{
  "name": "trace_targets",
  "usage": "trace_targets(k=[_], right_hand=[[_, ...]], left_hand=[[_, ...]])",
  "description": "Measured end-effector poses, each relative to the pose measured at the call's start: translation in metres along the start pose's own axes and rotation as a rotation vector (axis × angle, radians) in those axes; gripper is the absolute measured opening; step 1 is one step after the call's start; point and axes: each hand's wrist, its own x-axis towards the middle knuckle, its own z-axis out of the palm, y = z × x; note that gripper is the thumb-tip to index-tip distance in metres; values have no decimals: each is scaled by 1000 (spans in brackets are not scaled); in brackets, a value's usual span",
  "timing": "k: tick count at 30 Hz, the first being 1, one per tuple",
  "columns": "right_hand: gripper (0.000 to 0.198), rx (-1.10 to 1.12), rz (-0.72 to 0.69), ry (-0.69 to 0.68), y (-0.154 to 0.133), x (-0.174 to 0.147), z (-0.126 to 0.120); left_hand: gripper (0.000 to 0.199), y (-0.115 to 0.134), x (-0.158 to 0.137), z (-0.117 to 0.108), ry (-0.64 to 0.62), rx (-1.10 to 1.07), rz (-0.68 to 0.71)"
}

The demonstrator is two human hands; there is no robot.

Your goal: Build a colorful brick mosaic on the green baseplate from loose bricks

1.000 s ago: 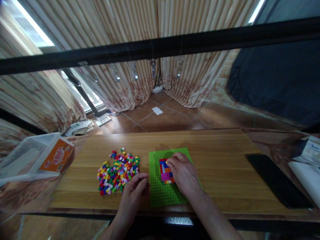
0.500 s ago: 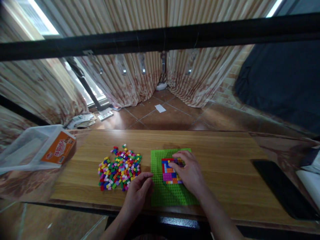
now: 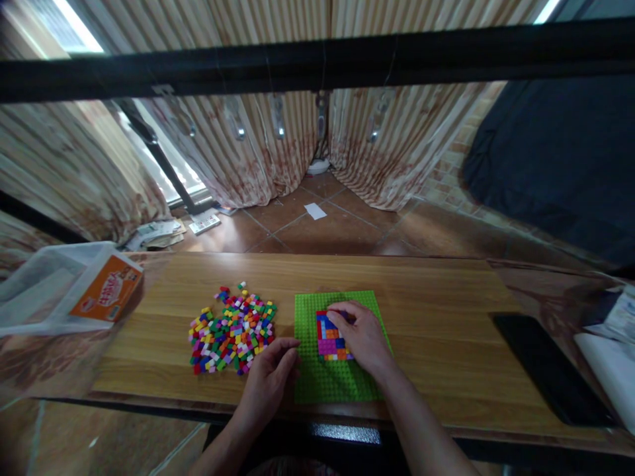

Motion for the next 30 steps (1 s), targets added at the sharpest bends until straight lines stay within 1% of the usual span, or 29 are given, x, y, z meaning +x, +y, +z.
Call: trace_targets(k=[4,8,12,14,17,19,21,25,27,30], right_hand=[[27,4,13,8,0,3,1],[26,-16,-9,17,0,6,2],[32,18,-27,34,2,3,1],[37,31,-57,110,2,-1,-3],[39,38,-124,267,-2,-14,-12],[37,38,-160,296,-8,-28,-16],[33,43,-175,254,-16,-44,-15],[25,19,-218,101,-27,-74,-2],[23,-3,-216,48,-29,-83,5],[23,25,-172,23,-27,-89,11]], left_hand=[[27,-4,1,-1,7,18,14],[29,-5,2,-1,14,-7,20],[32,0,3,0,24,-40,23],[33,3,1,-1,31,-92,-9],[35,8,-4,0,35,-200,-50],[35,10,-8,1,31,-232,-60],[34,11,-12,5,23,-223,-55],[27,16,-20,19,-25,-198,-2],[22,19,-24,26,-73,-202,51],[17,21,-29,34,-128,-200,105]])
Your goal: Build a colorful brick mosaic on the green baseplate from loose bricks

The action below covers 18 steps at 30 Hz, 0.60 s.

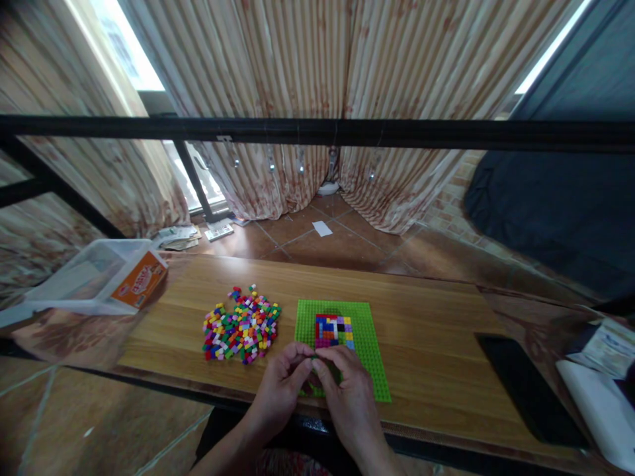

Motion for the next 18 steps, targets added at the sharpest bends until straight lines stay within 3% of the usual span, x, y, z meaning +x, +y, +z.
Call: trace_targets(k=[5,10,15,18], right_hand=[[22,122,51,-10,6,4,-3],[21,86,23,-44,8,15,-8],[18,-133,-102,-18,7,32,-12],[17,-386,-242,18,7,48,-13]], left_hand=[[15,-1,5,4,10,-13,-14],[16,2,17,6,13,-22,12],[19,-3,27,5,32,-15,12],[20,-12,36,-4,134,89,71]])
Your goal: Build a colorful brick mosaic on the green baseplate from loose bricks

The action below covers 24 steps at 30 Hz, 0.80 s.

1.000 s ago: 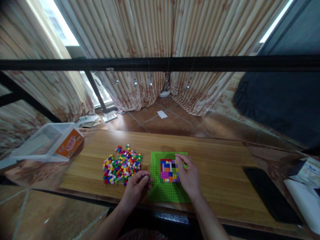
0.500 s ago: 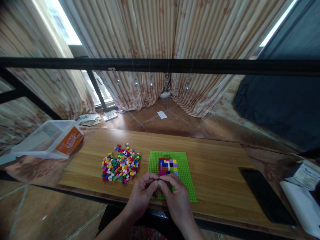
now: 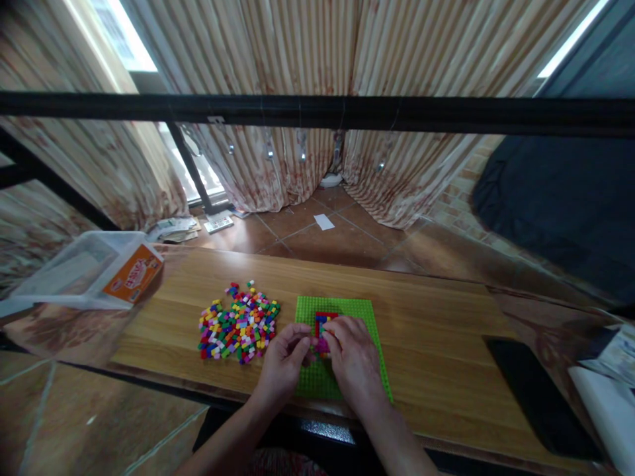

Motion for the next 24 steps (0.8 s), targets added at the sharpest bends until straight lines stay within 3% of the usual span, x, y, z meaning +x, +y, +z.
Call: trace_targets(k=[3,7,12,18,24], right_hand=[[18,-183,-121,-34,3,15,3],[15,-264,-193,-98,6,24,8],[11,-214,-132,-79,11,28,12],[8,-94,-38,-10,17,29,13],[19,53,42,31,30,25,14]], left_hand=[[22,-8,9,-9,85,206,105],[28,-6,12,-10,32,411,209],[36,-1,7,-2,-65,485,250],[42,-2,4,2,-85,601,222],[45,-4,0,6,-69,678,238]])
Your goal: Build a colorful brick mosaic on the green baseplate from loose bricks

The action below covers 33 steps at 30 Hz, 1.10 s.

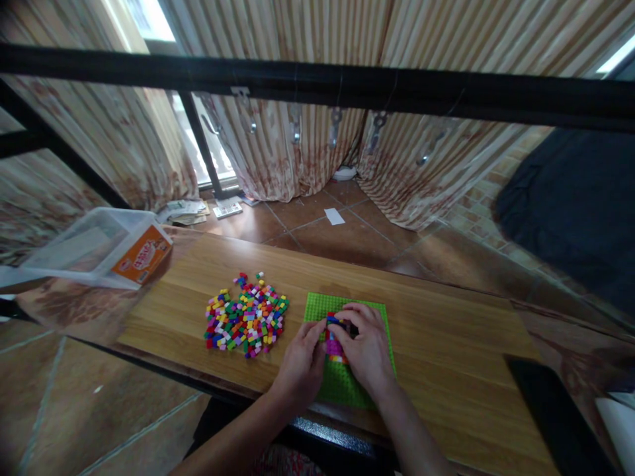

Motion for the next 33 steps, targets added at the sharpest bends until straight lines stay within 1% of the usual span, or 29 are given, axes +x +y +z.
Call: trace_targets(k=[5,11,14,22,27,30,31,33], right_hand=[[24,177,141,-27,6,2,5],[25,233,293,-189,1,12,0],[24,222,289,-221,0,16,-2],[22,214,277,-235,7,19,3],[22,176,237,-217,4,20,4],[26,245,253,-215,4,19,4],[28,279,269,-196,5,19,2],[34,304,303,-108,5,17,-4]], left_hand=[[44,2,-1,1,-2,15,-7],[45,2,-1,1,-1,11,-7],[44,1,-2,3,8,-7,-12],[43,2,-2,5,9,-18,-21],[42,3,-1,3,11,-11,-4],[42,3,-4,0,14,-13,11],[42,2,-6,-2,24,-16,13],[42,-1,-12,-6,51,-25,12]])
